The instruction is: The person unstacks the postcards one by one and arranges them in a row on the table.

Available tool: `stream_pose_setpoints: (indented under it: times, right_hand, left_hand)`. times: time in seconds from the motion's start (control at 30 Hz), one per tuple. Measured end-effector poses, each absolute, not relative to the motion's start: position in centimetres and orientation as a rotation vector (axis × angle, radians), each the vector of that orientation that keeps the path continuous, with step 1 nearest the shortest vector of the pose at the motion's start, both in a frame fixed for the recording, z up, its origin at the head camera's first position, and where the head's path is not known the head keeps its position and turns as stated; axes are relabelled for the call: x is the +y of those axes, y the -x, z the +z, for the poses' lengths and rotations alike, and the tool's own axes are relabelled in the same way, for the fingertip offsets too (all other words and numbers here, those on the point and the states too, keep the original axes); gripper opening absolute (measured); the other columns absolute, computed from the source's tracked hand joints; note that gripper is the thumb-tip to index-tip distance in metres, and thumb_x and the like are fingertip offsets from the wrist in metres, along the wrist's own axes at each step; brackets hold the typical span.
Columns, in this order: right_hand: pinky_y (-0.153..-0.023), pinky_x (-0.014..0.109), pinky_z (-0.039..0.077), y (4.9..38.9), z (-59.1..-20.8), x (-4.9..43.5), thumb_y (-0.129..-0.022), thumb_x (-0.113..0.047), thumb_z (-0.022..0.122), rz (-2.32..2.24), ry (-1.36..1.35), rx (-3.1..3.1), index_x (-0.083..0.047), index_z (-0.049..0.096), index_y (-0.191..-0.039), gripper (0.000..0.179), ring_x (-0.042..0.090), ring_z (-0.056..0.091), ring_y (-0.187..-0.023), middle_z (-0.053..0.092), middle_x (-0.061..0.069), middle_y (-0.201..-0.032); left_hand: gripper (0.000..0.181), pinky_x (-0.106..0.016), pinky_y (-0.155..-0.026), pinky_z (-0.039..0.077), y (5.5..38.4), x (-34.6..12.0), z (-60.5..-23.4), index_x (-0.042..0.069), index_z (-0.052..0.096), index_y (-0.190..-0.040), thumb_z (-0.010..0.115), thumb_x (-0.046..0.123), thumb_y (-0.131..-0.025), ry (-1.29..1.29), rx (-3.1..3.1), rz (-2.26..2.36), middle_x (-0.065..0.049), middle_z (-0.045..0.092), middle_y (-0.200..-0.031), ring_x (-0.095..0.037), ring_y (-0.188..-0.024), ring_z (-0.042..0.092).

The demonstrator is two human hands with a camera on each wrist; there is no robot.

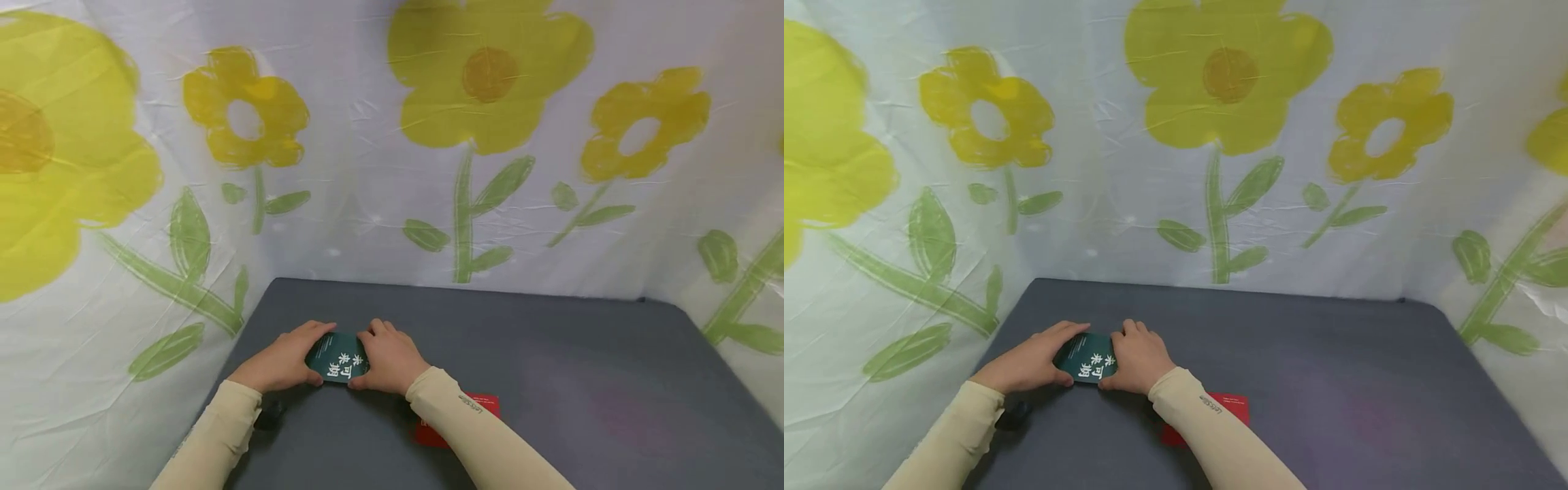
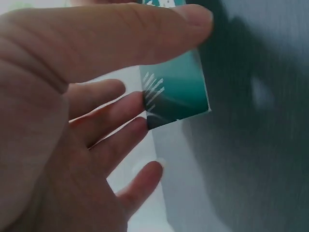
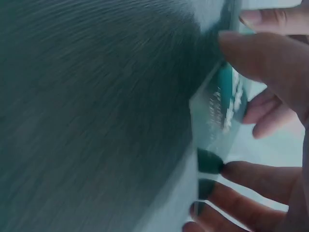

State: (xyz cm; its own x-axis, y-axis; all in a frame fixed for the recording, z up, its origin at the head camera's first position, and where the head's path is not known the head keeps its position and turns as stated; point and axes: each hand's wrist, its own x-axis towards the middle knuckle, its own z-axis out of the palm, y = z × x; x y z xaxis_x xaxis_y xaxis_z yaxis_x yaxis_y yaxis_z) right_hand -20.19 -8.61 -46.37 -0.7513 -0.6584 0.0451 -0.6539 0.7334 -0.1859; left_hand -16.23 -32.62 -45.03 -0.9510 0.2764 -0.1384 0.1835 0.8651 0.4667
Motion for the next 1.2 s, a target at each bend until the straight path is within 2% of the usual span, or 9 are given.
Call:
stream_pose_setpoints:
  times: [0.13,0.23,0.33,0.57,0.87,1.07,1.2]
  right_hand:
    - [-0.090,0.035,0.060,20.7,-46.9,-11.1,-0.085,-0.067,0.084,-0.296,1.098,2.919,-0.015,0.068,-0.144,0.080,0.018,0.059,-0.108,0.063,0.003,-0.131]
    - [-0.091,0.036,0.060,21.0,-47.3,-12.1,-0.085,-0.068,0.083,-0.272,1.102,2.941,-0.014,0.068,-0.143,0.081,0.018,0.060,-0.108,0.063,0.004,-0.130]
    - [-0.093,0.037,0.061,21.3,-47.5,-12.4,-0.086,-0.068,0.083,-0.249,1.092,2.948,-0.014,0.068,-0.144,0.081,0.019,0.061,-0.110,0.064,0.004,-0.131]
    - [-0.099,0.039,0.061,21.5,-47.9,-13.4,-0.089,-0.066,0.081,-0.252,1.094,2.928,-0.016,0.065,-0.148,0.079,0.021,0.063,-0.120,0.065,0.005,-0.138]
    - [-0.097,0.039,0.060,20.9,-48.1,-14.3,-0.089,-0.066,0.081,-0.252,1.104,2.932,-0.016,0.065,-0.147,0.079,0.021,0.062,-0.119,0.066,0.004,-0.138]
    - [-0.103,0.041,0.059,20.8,-48.5,-13.9,-0.089,-0.067,0.081,-0.315,1.064,2.905,-0.014,0.055,-0.156,0.090,0.022,0.062,-0.128,0.064,0.005,-0.146]
    - [-0.112,0.047,0.055,21.2,-47.9,-12.8,-0.087,-0.067,0.082,-0.425,1.011,2.871,-0.012,0.045,-0.163,0.101,0.028,0.058,-0.141,0.057,0.009,-0.158]
  left_hand:
    - [0.101,-0.060,-0.111,0.050,16.7,-35.1,-44.7,0.010,0.040,-0.167,0.094,0.016,-0.082,-0.300,2.797,0.760,-0.017,0.043,-0.169,-0.040,-0.148,0.051]
    - [0.101,-0.059,-0.112,0.050,17.1,-36.1,-44.7,0.007,0.039,-0.167,0.094,0.015,-0.082,-0.293,2.766,0.789,-0.021,0.040,-0.170,-0.041,-0.148,0.050]
    - [0.102,-0.060,-0.113,0.049,17.8,-36.4,-45.2,0.008,0.037,-0.168,0.094,0.015,-0.083,-0.290,2.740,0.793,-0.021,0.039,-0.171,-0.042,-0.150,0.048]
    - [0.099,-0.056,-0.110,0.050,18.4,-37.4,-45.9,0.009,0.039,-0.167,0.093,0.015,-0.084,-0.263,2.731,0.765,-0.019,0.041,-0.169,-0.036,-0.141,0.054]
    - [0.099,-0.057,-0.111,0.049,18.1,-38.3,-46.1,0.008,0.041,-0.166,0.094,0.014,-0.083,-0.273,2.715,0.781,-0.019,0.042,-0.168,-0.038,-0.140,0.054]
    - [0.101,-0.056,-0.111,0.049,18.0,-38.4,-46.6,0.007,0.039,-0.166,0.094,0.013,-0.082,-0.272,2.699,0.817,-0.019,0.041,-0.169,-0.037,-0.140,0.054]
    - [0.105,-0.062,-0.118,0.044,17.8,-38.2,-46.4,0.004,0.037,-0.167,0.095,0.010,-0.079,-0.245,2.741,0.784,-0.024,0.038,-0.171,-0.045,-0.152,0.045]
